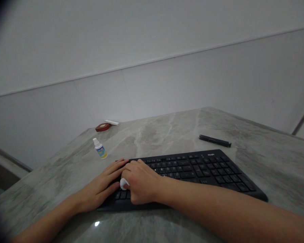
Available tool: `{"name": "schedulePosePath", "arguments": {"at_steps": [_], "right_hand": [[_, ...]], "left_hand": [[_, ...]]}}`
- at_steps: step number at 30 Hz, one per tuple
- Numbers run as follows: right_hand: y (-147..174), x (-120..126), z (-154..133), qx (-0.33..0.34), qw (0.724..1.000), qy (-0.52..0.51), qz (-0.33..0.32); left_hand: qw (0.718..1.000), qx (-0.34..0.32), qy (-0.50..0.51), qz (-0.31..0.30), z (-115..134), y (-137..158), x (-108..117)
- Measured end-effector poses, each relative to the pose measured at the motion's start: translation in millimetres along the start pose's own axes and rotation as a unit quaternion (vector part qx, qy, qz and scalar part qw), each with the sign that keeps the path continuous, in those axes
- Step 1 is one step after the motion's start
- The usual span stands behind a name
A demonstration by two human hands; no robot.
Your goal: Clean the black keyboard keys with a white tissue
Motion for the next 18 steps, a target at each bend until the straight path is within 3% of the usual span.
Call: {"name": "schedulePosePath", "arguments": {"at_steps": [9,14,18], "right_hand": [[-1.2,1.3,-2.1,0.031,0.999,0.015,-0.014],[-1.5,2.5,-2.7,-0.029,0.999,0.025,0.004],[-2.1,0.4,-4.0,0.016,1.0,0.019,0.005]], "left_hand": [[1.0,-0.017,0.01,0.014,0.1,-1.5,-0.3],[1.0,-0.017,0.007,0.016,3.1,-2.3,1.8],[0.999,-0.026,0.004,0.029,4.4,-1.4,3.6]]}}
Point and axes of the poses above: each hand's wrist, its own y-axis away from the middle knuckle, its own x-axis out of the back of the hand, z = x × y, the point moved 3 cm from there along -y, towards the middle knuckle, and after that the axes turned 14 degrees about -z, right-handed, at the moved point
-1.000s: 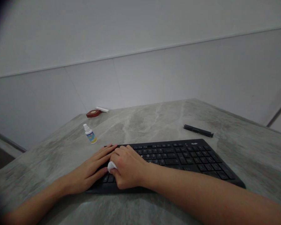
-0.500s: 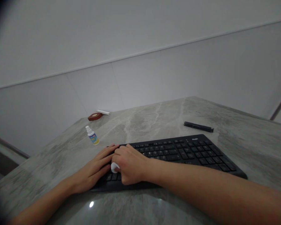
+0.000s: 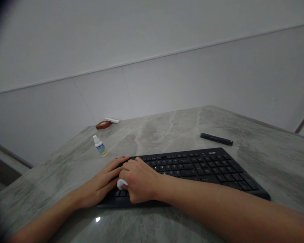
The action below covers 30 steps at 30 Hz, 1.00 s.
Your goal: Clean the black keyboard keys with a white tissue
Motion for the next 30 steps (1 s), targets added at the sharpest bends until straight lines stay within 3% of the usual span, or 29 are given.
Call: {"name": "schedulePosePath", "arguments": {"at_steps": [5,9,13,17,22,26,30], "right_hand": [[0.1,-0.5,2.5,-0.035,0.999,0.005,-0.001],[1.2,-0.5,1.2,-0.012,1.0,0.004,-0.006],[2.8,1.0,2.9,-0.044,0.999,0.002,0.004],[2.7,-0.8,1.6,-0.006,1.0,-0.005,-0.014],[2.3,-1.1,5.0,-0.04,0.999,-0.001,0.011],[1.6,0.2,2.6,-0.007,1.0,-0.009,-0.02],[3.0,1.7,3.2,-0.041,0.999,-0.006,-0.004]], "left_hand": [[1.0,0.0,0.004,-0.011,-0.4,0.6,-0.9],[1.0,-0.001,-0.003,-0.009,-0.4,1.1,-0.5],[1.0,-0.002,-0.011,-0.01,-0.4,0.9,-0.1],[1.0,0.001,-0.015,-0.017,-0.3,1.0,-0.1],[0.999,0.012,-0.014,-0.031,1.1,0.8,1.3],[0.999,0.008,-0.013,-0.036,2.9,0.3,3.1],[0.999,0.011,-0.014,-0.035,1.6,0.1,1.9]]}}
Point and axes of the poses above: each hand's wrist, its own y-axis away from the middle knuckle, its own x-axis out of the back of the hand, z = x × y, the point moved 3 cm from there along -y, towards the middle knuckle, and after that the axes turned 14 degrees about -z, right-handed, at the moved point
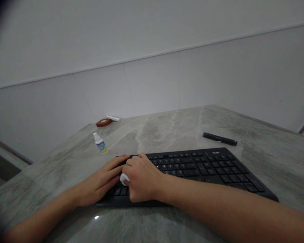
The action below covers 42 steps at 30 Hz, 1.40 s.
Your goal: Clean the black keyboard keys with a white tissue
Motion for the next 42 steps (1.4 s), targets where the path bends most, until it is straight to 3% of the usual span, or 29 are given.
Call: {"name": "schedulePosePath", "arguments": {"at_steps": [6,18,27,37,42], "right_hand": [[0.4,-1.4,-2.7,0.043,0.999,-0.001,-0.019],[2.1,-2.7,-1.3,0.012,1.0,-0.004,0.004],[0.9,-4.4,-2.8,0.065,0.998,0.0,-0.022],[-0.1,-4.2,1.4,-0.011,0.999,-0.02,0.036],[-0.7,-1.1,0.1,0.021,0.999,-0.031,-0.002]], "left_hand": [[1.0,-0.007,-0.001,0.002,0.2,1.0,0.1],[1.0,-0.009,-0.002,0.005,0.7,0.3,-1.0],[1.0,-0.013,0.006,0.006,-0.1,0.9,-0.6],[1.0,-0.005,-0.007,0.02,2.5,-0.8,-0.7],[1.0,-0.007,0.001,0.013,1.4,0.0,-0.5]]}}
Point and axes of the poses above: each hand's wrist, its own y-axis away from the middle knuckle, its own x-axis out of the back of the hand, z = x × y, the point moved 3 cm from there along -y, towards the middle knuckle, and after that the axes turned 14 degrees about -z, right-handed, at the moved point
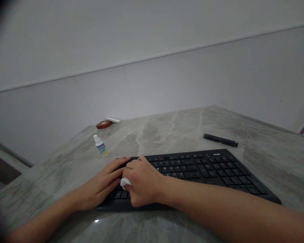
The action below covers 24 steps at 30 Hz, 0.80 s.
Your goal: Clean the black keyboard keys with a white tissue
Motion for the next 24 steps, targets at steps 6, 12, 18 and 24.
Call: {"name": "schedulePosePath", "arguments": {"at_steps": [6,12,18,24], "right_hand": [[1.3,2.6,0.0,-0.047,0.999,0.011,0.013],[2.2,1.6,6.6,-0.087,0.995,-0.043,0.037],[0.6,1.1,2.9,-0.011,1.0,-0.027,-0.008],[0.5,2.8,0.6,-0.021,0.999,-0.031,-0.016]], "left_hand": [[1.0,-0.002,-0.013,0.003,-0.1,-0.3,-0.8],[1.0,-0.003,-0.004,0.007,0.9,0.5,0.9],[1.0,0.0,-0.013,-0.001,1.9,0.4,1.6],[1.0,0.0,-0.021,-0.01,3.7,0.0,3.3]]}}
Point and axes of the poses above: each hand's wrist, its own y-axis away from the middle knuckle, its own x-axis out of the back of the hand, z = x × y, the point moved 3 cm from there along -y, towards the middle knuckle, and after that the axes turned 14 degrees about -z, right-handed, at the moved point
